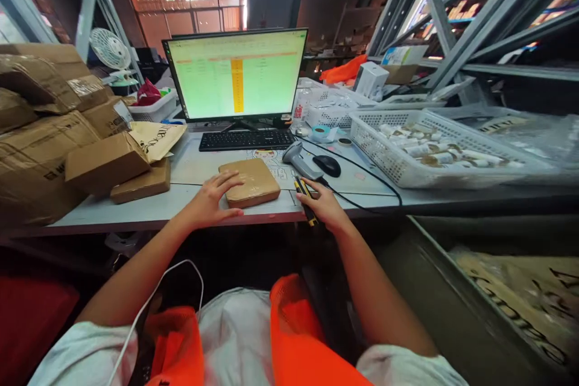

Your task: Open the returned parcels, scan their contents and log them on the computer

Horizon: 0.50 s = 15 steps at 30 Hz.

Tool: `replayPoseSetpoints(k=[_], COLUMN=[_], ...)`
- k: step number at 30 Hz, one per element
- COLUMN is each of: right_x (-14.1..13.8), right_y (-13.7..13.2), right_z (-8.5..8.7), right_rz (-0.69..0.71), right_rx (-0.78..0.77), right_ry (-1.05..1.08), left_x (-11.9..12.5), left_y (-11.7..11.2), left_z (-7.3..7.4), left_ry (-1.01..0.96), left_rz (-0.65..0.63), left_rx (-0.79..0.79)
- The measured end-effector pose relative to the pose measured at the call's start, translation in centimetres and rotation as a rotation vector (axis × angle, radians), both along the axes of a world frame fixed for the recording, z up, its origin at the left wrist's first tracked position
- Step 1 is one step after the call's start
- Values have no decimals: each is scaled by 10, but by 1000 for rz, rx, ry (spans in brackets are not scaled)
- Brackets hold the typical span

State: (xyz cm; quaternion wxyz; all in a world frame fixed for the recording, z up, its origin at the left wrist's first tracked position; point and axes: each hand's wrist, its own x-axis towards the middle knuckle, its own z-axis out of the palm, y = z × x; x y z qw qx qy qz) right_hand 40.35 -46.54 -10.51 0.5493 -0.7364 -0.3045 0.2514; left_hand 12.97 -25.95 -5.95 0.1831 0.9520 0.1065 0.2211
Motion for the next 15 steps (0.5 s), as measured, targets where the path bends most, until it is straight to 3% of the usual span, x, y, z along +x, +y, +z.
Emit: replayPoseSetpoints(k=[4,8,11,13,15], right_x=[-13,-13,-4,5,14], right_y=[7,31,67,95,121], right_z=[-1,-2,4,8,11], right_rz=[111,168,152,107,74], right_rx=[-54,-39,-116,-136,-115], right_ry=[-37,-186,-267,-359,-443], left_x=[51,74,80,78,72], left_y=[31,6,-18,-13,10], left_z=[-20,-40,-30,-16,-7], left_ry=[282,237,260,328,348], left_rz=[70,342,526,475,373], left_rx=[153,241,302,289,283])
